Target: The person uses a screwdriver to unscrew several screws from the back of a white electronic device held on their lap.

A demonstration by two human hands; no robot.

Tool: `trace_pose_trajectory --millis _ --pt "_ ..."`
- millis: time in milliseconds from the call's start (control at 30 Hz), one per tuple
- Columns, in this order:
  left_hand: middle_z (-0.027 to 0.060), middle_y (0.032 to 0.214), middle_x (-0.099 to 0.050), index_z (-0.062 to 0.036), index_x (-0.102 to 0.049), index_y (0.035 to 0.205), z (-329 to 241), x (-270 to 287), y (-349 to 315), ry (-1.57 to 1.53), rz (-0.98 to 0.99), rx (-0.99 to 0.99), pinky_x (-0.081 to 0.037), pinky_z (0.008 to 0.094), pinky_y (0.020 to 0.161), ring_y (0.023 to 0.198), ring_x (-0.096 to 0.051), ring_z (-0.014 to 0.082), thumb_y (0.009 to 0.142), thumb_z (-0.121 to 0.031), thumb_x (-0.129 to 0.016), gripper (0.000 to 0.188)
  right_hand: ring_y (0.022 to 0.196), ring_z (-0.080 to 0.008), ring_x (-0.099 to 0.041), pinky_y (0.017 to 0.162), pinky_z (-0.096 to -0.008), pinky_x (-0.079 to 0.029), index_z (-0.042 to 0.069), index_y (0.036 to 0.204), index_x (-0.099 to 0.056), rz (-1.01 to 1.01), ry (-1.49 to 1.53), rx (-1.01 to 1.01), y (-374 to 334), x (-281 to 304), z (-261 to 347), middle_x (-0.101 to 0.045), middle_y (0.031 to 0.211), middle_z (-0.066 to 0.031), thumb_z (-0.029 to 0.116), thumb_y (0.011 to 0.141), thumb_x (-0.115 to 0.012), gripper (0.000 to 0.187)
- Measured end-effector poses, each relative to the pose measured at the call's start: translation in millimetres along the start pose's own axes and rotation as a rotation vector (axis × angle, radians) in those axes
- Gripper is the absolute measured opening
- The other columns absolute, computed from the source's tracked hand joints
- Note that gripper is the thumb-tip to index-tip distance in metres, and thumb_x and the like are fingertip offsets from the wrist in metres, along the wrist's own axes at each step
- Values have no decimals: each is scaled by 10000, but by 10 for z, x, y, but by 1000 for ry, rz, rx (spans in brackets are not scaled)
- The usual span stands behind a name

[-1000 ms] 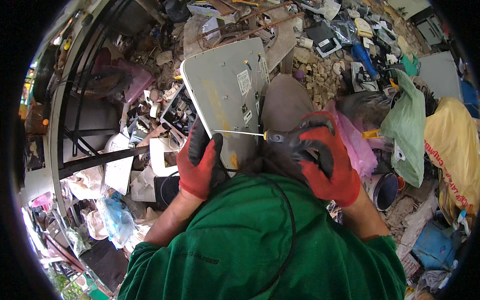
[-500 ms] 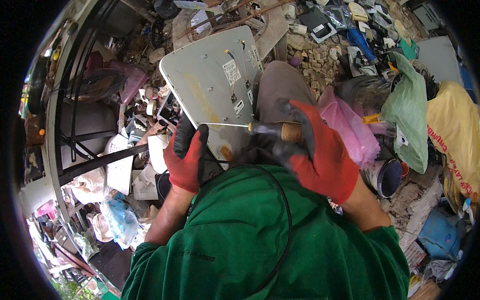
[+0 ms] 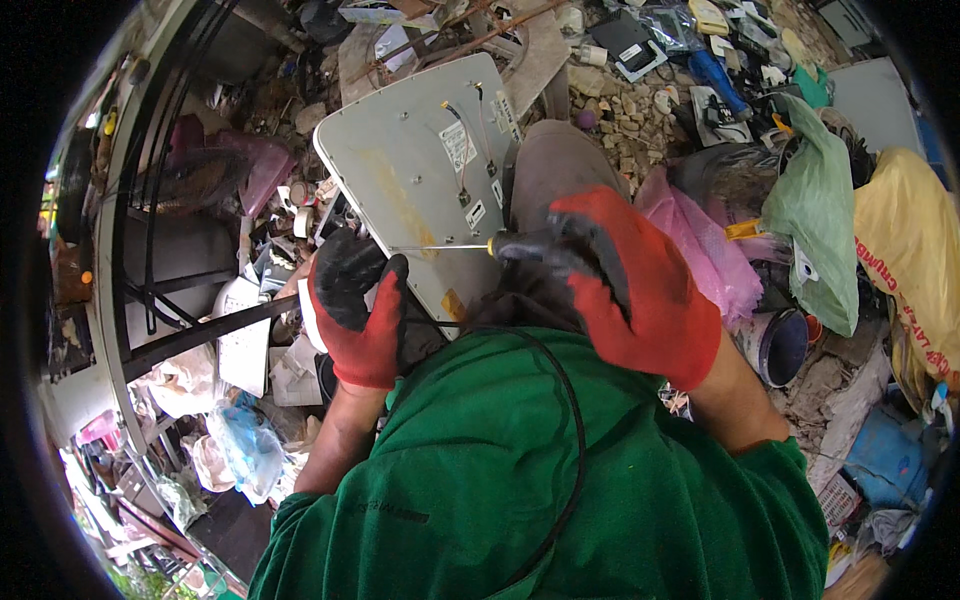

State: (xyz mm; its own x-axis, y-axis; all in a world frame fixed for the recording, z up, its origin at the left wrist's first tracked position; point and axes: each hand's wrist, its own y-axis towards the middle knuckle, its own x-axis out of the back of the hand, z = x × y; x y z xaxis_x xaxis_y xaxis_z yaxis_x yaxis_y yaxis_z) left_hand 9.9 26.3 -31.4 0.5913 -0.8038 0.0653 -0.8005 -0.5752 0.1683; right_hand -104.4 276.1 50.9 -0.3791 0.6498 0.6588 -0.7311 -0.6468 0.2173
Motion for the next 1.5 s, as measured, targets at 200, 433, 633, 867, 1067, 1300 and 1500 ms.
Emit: trace_pose_trajectory --millis 200,433,633,867,1067,1300,1500 --pt "158 1108 -695 -22 -684 1171 -231 171 272 647 287 -336 -528 374 893 1010 -674 282 815 -27 -738 360 1023 -457 -610 864 -471 -504 17 1236 -565 -29 4 173 101 11 -19 -600 1121 -231 22 745 -639 496" --pt "157 1068 -692 -58 -725 1108 -464 138 359 758 372 -228 -537 381 859 984 -678 321 785 -81 -762 326 1118 -467 -573 869 -506 -500 92 1039 -686 -17 54 204 69 52 -59 -608 1137 -217 -26 672 -663 386" --pt "151 1073 -666 -97 -732 1073 -561 138 409 979 428 -323 -548 414 808 947 -675 342 784 -119 -760 291 1156 -446 -568 904 -485 -498 112 883 -720 -84 117 274 -62 -120 -206 -594 1183 -216 -69 609 -643 337" --pt "107 1001 -599 -102 -655 1011 -753 31 616 1228 721 -503 -513 444 813 924 -628 313 753 -79 -693 262 1137 -400 -575 928 -458 -482 75 822 -673 -177 162 163 -189 -125 -331 -579 1178 -183 -60 644 -635 226" --pt "103 923 -614 -66 -661 935 -969 -187 769 1483 1127 -711 -505 412 827 889 -645 293 786 -93 -609 160 1080 -365 -577 935 -425 -465 71 825 -650 -191 233 81 -251 14 -469 -574 1149 -172 -25 667 -642 185" --pt "166 900 -709 -50 -731 871 -823 -364 843 1291 1195 57 -559 415 782 861 -703 327 840 -129 -591 164 1119 -374 -576 984 -446 -438 64 835 -647 -93 149 -79 -440 -171 -512 -583 1201 -191 33 692 -649 146" --pt "30 1041 -756 -175 -786 1040 -914 -698 1124 1708 1720 -449 -587 407 760 944 -727 279 795 -224 -726 257 1111 -363 -561 1020 -417 -398 53 851 -611 -112 169 -107 -497 -287 -669 -584 1148 -182 3 705 -614 154"
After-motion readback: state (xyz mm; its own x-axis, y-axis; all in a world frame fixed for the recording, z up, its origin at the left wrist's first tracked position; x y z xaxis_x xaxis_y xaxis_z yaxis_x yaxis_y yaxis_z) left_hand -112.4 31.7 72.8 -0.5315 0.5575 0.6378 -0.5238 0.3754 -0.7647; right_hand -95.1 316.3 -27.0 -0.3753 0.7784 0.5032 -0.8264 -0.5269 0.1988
